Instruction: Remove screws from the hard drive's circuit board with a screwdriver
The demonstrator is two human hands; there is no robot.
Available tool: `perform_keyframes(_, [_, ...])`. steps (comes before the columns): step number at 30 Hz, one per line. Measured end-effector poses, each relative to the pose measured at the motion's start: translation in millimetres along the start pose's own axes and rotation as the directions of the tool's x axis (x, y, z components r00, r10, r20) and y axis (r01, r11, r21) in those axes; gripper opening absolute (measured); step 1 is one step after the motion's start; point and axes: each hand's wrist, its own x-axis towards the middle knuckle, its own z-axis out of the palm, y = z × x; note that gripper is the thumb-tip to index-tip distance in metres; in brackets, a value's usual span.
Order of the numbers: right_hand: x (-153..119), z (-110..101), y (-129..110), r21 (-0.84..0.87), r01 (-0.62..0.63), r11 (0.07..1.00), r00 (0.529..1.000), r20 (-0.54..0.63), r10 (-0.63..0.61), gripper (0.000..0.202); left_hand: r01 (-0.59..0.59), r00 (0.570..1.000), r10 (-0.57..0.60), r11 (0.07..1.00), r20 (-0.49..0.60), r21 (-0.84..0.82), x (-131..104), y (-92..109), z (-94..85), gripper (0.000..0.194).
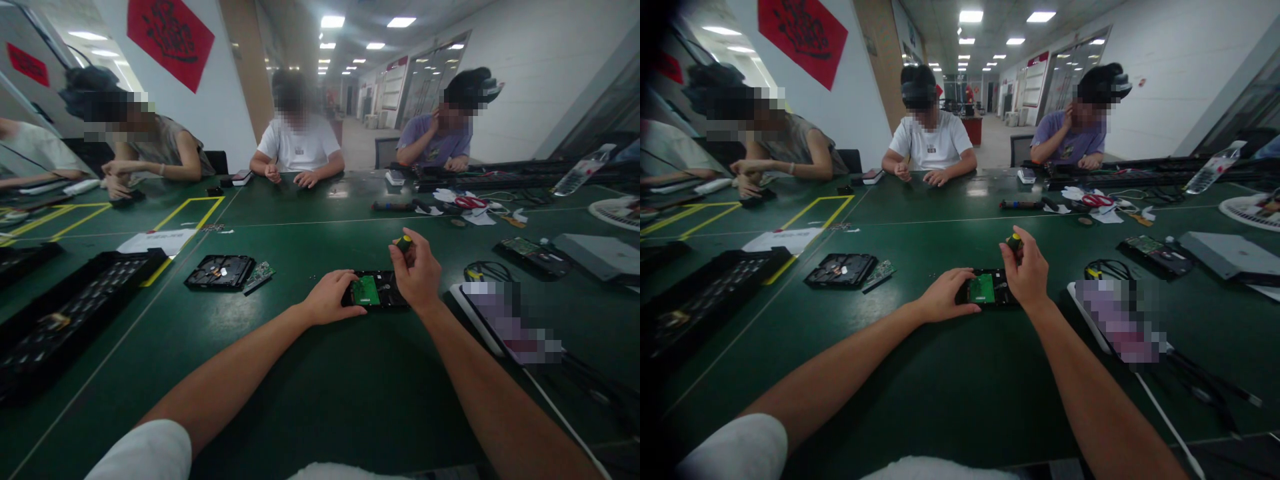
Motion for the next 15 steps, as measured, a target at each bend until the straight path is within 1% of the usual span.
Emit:
perform_keyframes(3, [-2.6, 4.8, -1.0, 0.071, -0.02, 0.997, 1.0, 0.02, 0.018, 0.05, -0.013, 1.0, 0.013, 1.0, 0.009, -0.006, -0.6, 0.6, -1.6, 0.077])
perform_keyframes(8, [-4.4, 8.7, -0.7, 0.13, -0.024, 0.991, 0.997, 0.076, 0.014, 0.052, -0.062, 0.997, 0.062, 0.998, 0.039, 0.01, -2.6, -1.0, -2.5, 0.073])
perform_keyframes(12, [-5.6, 12.3, 0.3, 0.181, 0.038, 0.983, 0.998, 0.046, -0.047, 0.056, -0.079, 0.996, 0.078, 0.997, 0.043, 0.023, -3.0, -2.4, -0.9, 0.066])
perform_keyframes(15, [-6.9, 15.1, -0.1, 0.192, 0.088, 0.977, 0.995, 0.017, -0.093, 0.056, -0.07, 0.997, 0.069, 0.997, 0.039, 0.029, -3.2, -1.7, -0.3, 0.065])
